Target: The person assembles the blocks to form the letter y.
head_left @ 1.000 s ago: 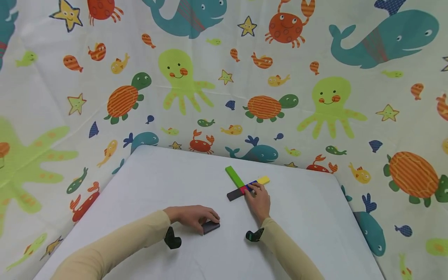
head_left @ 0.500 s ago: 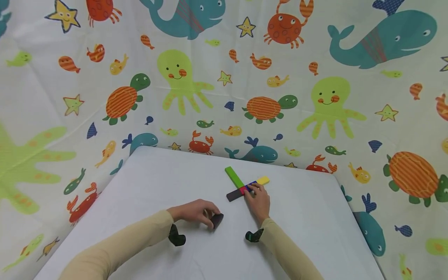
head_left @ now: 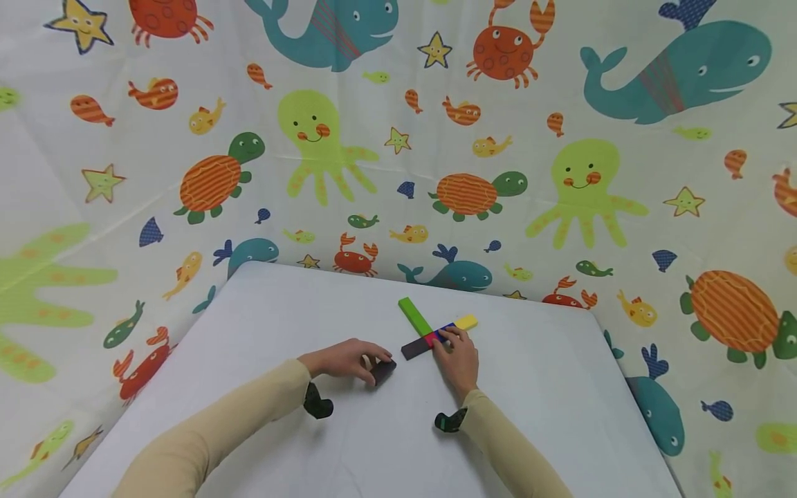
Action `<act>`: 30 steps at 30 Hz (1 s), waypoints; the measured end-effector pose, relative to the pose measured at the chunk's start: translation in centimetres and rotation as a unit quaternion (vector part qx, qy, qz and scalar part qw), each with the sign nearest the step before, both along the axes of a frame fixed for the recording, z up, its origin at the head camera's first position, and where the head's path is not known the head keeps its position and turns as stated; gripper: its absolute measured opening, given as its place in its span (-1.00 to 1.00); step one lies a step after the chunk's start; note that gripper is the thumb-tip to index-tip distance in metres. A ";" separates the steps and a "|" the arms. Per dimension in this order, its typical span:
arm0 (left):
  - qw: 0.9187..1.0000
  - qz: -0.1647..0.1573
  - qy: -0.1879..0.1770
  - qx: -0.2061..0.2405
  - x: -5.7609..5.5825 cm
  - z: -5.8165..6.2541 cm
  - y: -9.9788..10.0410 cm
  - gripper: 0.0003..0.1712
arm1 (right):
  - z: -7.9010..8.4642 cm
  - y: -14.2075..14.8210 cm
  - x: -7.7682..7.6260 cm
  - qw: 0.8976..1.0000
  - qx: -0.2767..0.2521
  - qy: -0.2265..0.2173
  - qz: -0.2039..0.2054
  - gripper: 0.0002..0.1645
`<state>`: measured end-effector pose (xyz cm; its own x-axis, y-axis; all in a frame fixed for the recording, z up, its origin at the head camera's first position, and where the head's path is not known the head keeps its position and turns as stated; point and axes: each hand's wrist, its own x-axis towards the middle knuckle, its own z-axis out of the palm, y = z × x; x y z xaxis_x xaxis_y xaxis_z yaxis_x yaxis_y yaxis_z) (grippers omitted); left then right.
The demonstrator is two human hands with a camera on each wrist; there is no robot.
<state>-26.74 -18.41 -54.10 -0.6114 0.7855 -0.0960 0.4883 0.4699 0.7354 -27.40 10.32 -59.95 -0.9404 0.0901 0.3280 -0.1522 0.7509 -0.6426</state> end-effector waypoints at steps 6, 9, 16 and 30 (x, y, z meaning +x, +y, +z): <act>0.999 0.003 0.032 -0.015 -0.6 -0.4 0.1 -0.42 | 0.1 0.1 0.1 1.000 -0.002 0.010 0.001 -0.58; 0.998 0.008 0.050 -0.034 -0.6 -0.8 0.1 -0.46 | 0.1 0.1 0.2 1.000 -0.001 0.006 0.001 -0.58; 0.997 0.011 0.064 -0.043 -0.7 -0.8 0.6 -0.52 | 0.2 0.0 0.3 1.000 0.001 0.005 0.002 -0.59; 0.996 0.012 0.056 -0.061 -1.8 -1.0 1.7 -0.48 | -0.1 0.2 -0.1 1.000 0.013 0.004 -0.001 -0.58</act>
<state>-28.50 -16.69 -55.11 -0.6417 0.7575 -0.1196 0.5520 0.5645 0.6136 -27.46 10.48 -60.03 -0.9378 0.0835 0.3371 -0.1554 0.7672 -0.6223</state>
